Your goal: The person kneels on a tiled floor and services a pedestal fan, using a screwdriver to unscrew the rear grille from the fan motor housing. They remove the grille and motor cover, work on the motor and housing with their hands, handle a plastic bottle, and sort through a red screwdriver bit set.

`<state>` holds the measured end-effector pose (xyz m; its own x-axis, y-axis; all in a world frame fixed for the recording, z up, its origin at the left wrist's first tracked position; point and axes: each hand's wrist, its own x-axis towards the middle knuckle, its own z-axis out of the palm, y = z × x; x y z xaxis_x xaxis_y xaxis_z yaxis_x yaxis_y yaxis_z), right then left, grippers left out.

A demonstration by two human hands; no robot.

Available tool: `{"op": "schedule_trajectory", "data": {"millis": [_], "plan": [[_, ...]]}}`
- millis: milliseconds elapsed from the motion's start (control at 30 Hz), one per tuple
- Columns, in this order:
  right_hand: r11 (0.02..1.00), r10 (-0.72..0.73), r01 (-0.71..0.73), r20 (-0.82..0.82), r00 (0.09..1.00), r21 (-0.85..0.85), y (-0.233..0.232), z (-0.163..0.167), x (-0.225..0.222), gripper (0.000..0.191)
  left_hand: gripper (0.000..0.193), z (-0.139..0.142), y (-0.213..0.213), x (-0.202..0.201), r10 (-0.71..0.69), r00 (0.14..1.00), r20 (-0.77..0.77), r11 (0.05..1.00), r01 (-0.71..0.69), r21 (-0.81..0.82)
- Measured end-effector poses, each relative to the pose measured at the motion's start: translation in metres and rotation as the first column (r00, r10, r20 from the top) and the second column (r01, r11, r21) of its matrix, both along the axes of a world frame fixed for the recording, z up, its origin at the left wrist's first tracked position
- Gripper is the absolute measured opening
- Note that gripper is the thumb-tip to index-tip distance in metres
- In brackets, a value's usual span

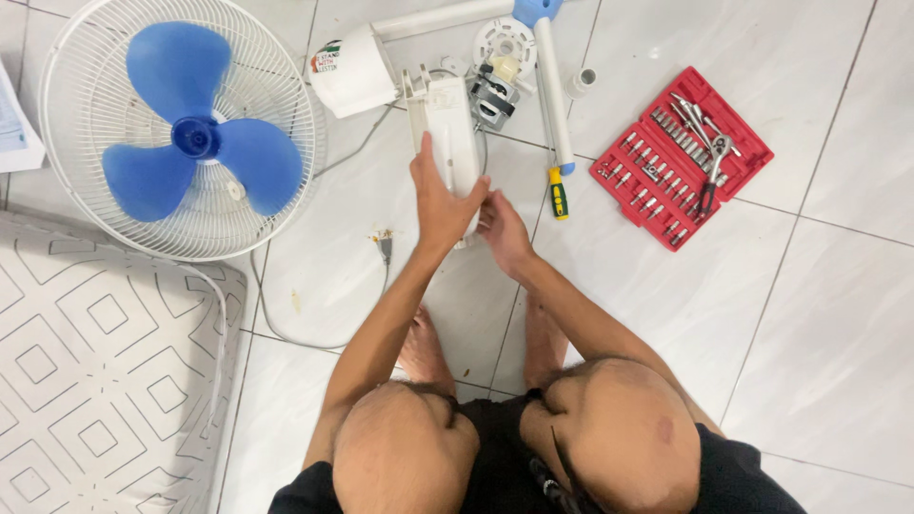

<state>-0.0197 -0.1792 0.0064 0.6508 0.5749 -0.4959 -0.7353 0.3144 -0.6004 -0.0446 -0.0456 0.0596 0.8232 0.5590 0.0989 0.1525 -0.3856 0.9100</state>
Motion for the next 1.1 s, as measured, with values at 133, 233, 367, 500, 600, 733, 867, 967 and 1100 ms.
{"op": "schedule_trajectory", "data": {"millis": [133, 233, 367, 500, 600, 733, 867, 967, 1100], "plan": [[0.987, -0.157, 0.154, -0.128, 0.979, -0.037, 0.008, 0.028, 0.007, 0.052, 0.088, -0.009, -0.022, 0.008, 0.01, 0.985, 0.17, 0.94, 0.049, -0.338], [0.99, -0.131, 0.138, 0.244, 0.961, -0.014, 0.012, 0.051, 0.009, 0.046, 0.07, -0.01, -0.019, 0.02, 0.113, 0.916, 0.385, 0.718, 0.193, -0.669], [0.948, 0.04, 0.222, 0.776, 0.63, -0.229, 0.014, 0.077, -0.007, 0.046, 0.069, -0.001, -0.013, 0.032, 0.213, 0.86, 0.463, 0.241, 0.413, -0.878], [0.888, 0.243, 0.306, 0.915, 0.323, -0.344, 0.009, 0.1, -0.022, 0.05, 0.069, 0.015, -0.007, 0.032, 0.248, 0.848, 0.469, -0.034, 0.491, -0.87], [0.852, 0.346, 0.311, 0.899, 0.27, -0.421, 0.006, 0.11, -0.02, 0.05, 0.069, 0.015, -0.006, 0.029, 0.266, 0.855, 0.445, -0.201, 0.5, -0.842], [0.829, 0.382, 0.375, 0.91, 0.16, -0.414, 0.001, 0.116, -0.011, 0.036, 0.067, -0.009, -0.006, 0.026, 0.276, 0.874, 0.4, -0.303, 0.474, -0.827], [0.818, 0.39, 0.444, 0.92, 0.038, -0.365, -0.003, 0.118, 0.001, 0.023, 0.058, -0.041, -0.005, 0.027, 0.257, 0.922, 0.288, -0.206, 0.343, -0.916], [0.829, 0.385, 0.446, 0.923, -0.017, -0.337, -0.008, 0.12, 0.006, 0.021, 0.056, -0.044, -0.007, 0.026, 0.276, 0.918, 0.284, -0.245, 0.353, -0.903], [0.846, 0.368, 0.444, 0.925, -0.089, -0.294, -0.01, 0.118, 0.008, 0.02, 0.067, -0.022, -0.011, 0.023, 0.216, 0.906, 0.364, -0.353, 0.42, -0.836]]}}
